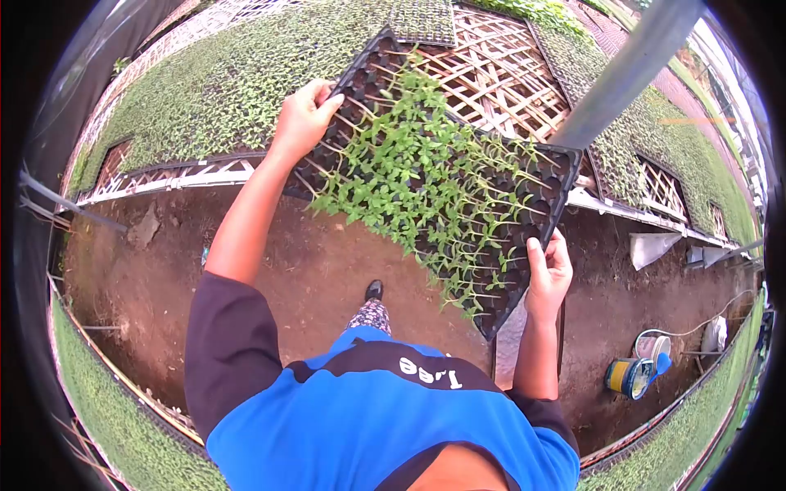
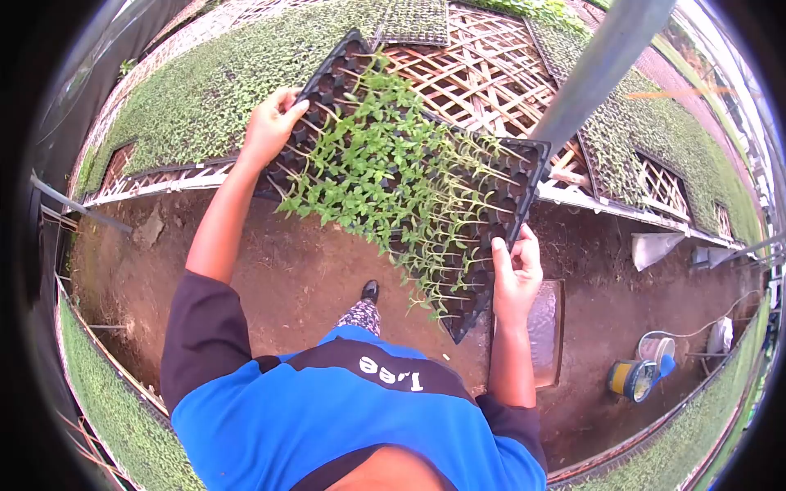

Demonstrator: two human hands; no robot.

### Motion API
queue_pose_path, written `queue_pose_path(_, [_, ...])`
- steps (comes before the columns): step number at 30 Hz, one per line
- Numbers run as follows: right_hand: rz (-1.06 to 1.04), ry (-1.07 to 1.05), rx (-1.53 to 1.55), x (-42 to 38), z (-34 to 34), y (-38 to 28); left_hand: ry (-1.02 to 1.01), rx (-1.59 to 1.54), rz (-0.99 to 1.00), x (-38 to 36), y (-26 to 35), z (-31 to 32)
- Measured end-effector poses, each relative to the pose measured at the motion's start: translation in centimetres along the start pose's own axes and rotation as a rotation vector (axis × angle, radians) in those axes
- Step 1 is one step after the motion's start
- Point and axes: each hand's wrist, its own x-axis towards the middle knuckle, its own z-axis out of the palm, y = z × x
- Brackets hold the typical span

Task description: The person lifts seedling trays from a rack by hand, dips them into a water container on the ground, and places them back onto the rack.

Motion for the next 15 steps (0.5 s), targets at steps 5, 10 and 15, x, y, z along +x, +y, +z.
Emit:
queue_pose_path(5, [0.010, 0.103, -0.003, 4.3, 5.6, -0.6, -0.095, 0.094, 0.206, 11.1, -0.9, 2.0])
queue_pose_path(10, [0.049, 0.210, 0.074, 8.3, 8.7, 0.2, -0.155, 0.170, 0.411, 21.0, -0.6, 5.6])
queue_pose_path(15, [0.062, 0.292, 0.163, 10.9, 12.0, 3.2, -0.129, 0.327, 0.531, 28.1, 0.3, 7.9])
